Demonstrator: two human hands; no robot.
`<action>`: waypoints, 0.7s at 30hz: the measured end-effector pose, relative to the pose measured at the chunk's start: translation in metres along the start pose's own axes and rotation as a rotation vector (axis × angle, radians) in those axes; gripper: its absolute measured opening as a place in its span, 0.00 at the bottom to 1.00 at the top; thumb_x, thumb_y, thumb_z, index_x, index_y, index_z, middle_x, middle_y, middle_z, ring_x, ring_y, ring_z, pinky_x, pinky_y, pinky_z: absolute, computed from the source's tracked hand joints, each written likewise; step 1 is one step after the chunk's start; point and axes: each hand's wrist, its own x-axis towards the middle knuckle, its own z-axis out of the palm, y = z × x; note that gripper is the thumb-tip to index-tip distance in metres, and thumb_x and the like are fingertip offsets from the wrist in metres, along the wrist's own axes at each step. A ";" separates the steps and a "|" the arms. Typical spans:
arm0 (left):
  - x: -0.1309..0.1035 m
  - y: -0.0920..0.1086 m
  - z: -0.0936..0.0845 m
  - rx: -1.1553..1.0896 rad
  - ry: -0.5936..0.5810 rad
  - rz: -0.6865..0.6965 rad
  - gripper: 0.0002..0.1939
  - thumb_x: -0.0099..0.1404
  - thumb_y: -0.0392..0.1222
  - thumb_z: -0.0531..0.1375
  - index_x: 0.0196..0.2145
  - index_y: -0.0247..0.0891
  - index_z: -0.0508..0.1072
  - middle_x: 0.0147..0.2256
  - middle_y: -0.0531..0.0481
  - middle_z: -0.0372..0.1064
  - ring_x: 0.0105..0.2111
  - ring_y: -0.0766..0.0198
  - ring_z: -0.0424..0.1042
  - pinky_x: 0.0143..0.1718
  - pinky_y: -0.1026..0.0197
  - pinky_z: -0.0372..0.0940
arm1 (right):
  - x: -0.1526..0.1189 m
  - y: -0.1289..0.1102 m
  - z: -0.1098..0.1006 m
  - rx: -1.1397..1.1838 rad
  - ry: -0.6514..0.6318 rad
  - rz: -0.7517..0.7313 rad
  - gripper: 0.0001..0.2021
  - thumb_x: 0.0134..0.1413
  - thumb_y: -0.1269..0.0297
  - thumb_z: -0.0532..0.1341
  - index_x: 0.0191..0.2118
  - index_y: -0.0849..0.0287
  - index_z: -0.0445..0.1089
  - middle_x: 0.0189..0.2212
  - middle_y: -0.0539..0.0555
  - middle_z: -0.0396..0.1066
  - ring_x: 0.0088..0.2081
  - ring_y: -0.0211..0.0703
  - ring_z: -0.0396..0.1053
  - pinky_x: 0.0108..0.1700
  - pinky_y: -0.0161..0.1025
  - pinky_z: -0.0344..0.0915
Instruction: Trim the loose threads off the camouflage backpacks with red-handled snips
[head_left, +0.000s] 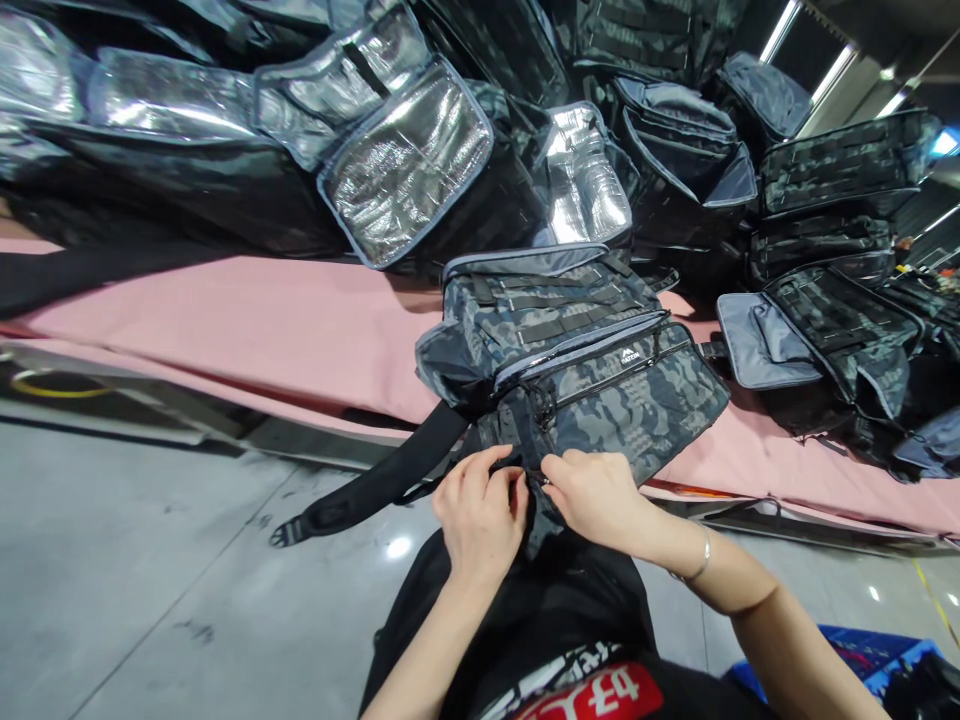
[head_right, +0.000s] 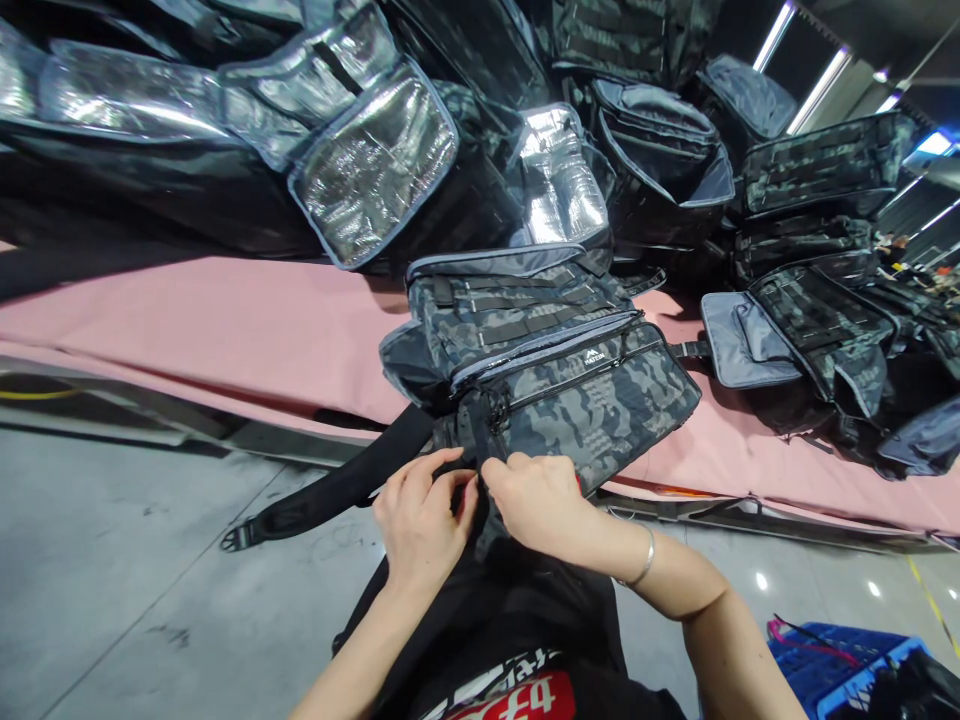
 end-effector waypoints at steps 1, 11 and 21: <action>0.000 0.000 0.000 -0.001 -0.002 0.002 0.03 0.59 0.37 0.58 0.29 0.37 0.70 0.42 0.43 0.70 0.45 0.53 0.64 0.43 0.53 0.57 | 0.002 -0.002 -0.001 -0.018 -0.016 -0.016 0.04 0.59 0.65 0.53 0.39 0.57 0.63 0.31 0.53 0.71 0.30 0.41 0.71 0.27 0.33 0.58; 0.007 -0.006 -0.001 -0.012 0.030 0.091 0.07 0.61 0.41 0.56 0.26 0.37 0.68 0.40 0.41 0.71 0.39 0.52 0.66 0.38 0.52 0.59 | 0.004 -0.006 0.008 -0.012 0.073 -0.063 0.04 0.57 0.69 0.52 0.38 0.60 0.61 0.31 0.54 0.70 0.30 0.44 0.72 0.25 0.37 0.65; 0.002 -0.019 0.004 -0.019 0.028 0.144 0.08 0.62 0.42 0.53 0.28 0.38 0.68 0.41 0.38 0.71 0.38 0.51 0.69 0.39 0.48 0.63 | 0.004 -0.004 0.010 0.052 0.090 -0.077 0.06 0.57 0.65 0.54 0.40 0.58 0.63 0.33 0.52 0.72 0.32 0.45 0.74 0.25 0.37 0.66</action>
